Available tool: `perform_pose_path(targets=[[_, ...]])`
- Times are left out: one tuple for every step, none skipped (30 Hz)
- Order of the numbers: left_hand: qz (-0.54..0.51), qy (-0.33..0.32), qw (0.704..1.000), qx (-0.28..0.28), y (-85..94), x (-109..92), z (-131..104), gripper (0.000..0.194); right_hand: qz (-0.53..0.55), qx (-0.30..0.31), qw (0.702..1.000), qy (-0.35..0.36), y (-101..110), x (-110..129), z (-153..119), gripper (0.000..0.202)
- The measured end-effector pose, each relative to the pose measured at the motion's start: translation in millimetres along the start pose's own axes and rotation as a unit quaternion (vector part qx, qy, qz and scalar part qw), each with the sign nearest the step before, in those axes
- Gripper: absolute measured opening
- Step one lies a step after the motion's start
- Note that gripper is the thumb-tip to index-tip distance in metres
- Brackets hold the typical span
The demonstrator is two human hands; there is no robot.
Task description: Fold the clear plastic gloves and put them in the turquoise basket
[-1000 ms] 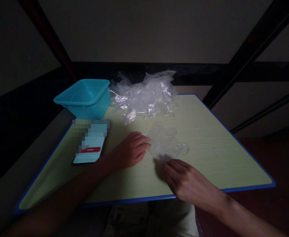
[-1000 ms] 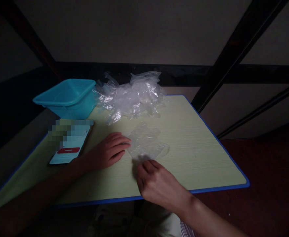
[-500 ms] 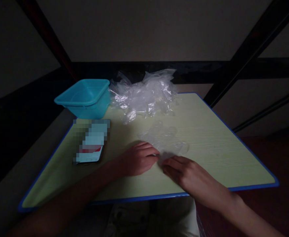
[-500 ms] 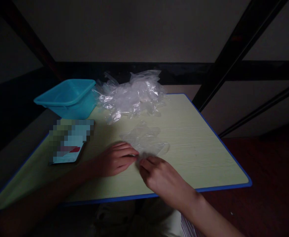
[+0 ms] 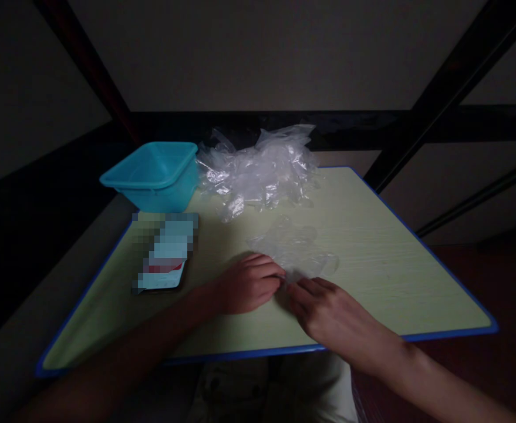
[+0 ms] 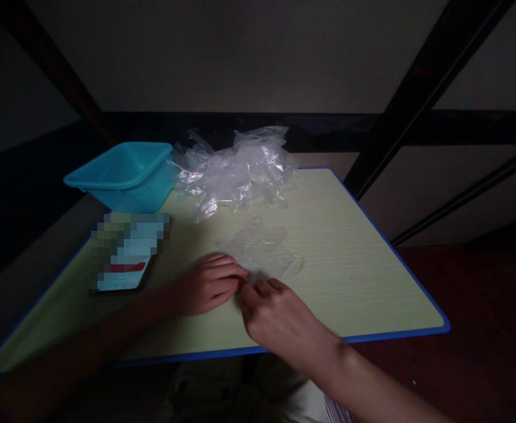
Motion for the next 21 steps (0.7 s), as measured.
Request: perform_pose_path(targets=[[0.001,0.001,1.000,0.003,-0.4,0,0,0.017,0.034,0.010,0.999,-0.005,-2,-6,-1,0.024],[0.002,0.001,1.000,0.004,-0.6,1,0,0.017,0.078,0.021,0.997,-0.014,-4,-13,-3,0.023],[0.003,0.001,1.000,0.003,-0.6,1,-1,0.017,0.129,0.034,0.991,-0.028,-6,-20,-4,0.021],[0.003,0.001,1.000,0.001,-0.6,2,-1,0.016,0.180,0.045,0.982,-0.042,-8,-27,-6,0.020],[0.004,-0.001,1.000,-0.003,-0.5,2,-1,0.016,0.224,0.053,0.972,-0.055,-10,-31,-8,0.019],[0.004,-0.003,1.000,-0.004,-0.6,2,-1,0.016,0.256,0.059,0.963,-0.064,-11,-34,-10,0.019],[0.005,-0.005,1.000,-0.005,-0.9,2,-1,0.016,0.274,0.061,0.957,-0.068,-11,-36,-11,0.020],[0.007,-0.006,1.000,-0.003,-1.5,2,-1,0.016,0.278,0.064,0.956,-0.070,-10,-35,-11,0.021],[0.008,-0.006,1.000,-0.001,-2.0,2,-1,0.016,0.272,0.069,0.957,-0.071,-10,-34,-11,0.021],[0.008,-0.004,1.000,0.002,-2.5,3,-1,0.016,0.260,0.074,0.960,-0.071,-9,-33,-11,0.021],[0.008,-0.001,1.000,0.004,-2.8,3,-1,0.016,0.245,0.079,0.964,-0.070,-8,-30,-9,0.022],[0.008,0.000,1.000,0.005,-2.8,3,-1,0.016,0.229,0.082,0.968,-0.066,-7,-28,-8,0.022],[0.008,0.001,1.000,0.006,-2.7,3,-1,0.015,0.215,0.084,0.971,-0.062,-6,-25,-6,0.023],[0.010,0.000,1.000,0.007,-2.5,2,-1,0.015,0.200,0.085,0.974,-0.058,-5,-23,-4,0.023],[0.012,-0.001,1.000,0.007,-2.1,2,0,0.015,0.186,0.085,0.977,-0.053,-4,-22,-3,0.024],[0.014,-0.001,1.000,0.009,-1.9,1,0,0.016,0.171,0.086,0.980,-0.047,-4,-20,-1,0.026],[0.018,-0.002,1.000,0.011,-1.8,1,0,0.017,0.155,0.089,0.983,-0.043,-4,-19,0,0.027],[0.021,-0.003,1.000,0.013,-1.9,1,0,0.017,0.137,0.094,0.985,-0.041,-5,-18,1,0.027],[0.025,-0.003,1.000,0.015,-1.9,0,0,0.018,0.120,0.101,0.987,-0.039,-6,-17,2,0.027],[0.029,-0.004,0.999,0.014,-1.6,0,1,0.018,0.105,0.107,0.988,-0.036,-6,-16,2,0.027],[0.031,-0.006,0.999,0.013,-1.4,0,1,0.019,0.094,0.113,0.989,-0.034,-7,-15,3,0.027]])
Point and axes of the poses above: each hand's wrist, its own z-axis towards the middle knuckle, its own y-axis out of the back of the hand, x = y × z, the point moved 7 cm from there along z, towards the middle knuckle, and after that the axes turned 11 degrees about -z, right-handed, at the moved point
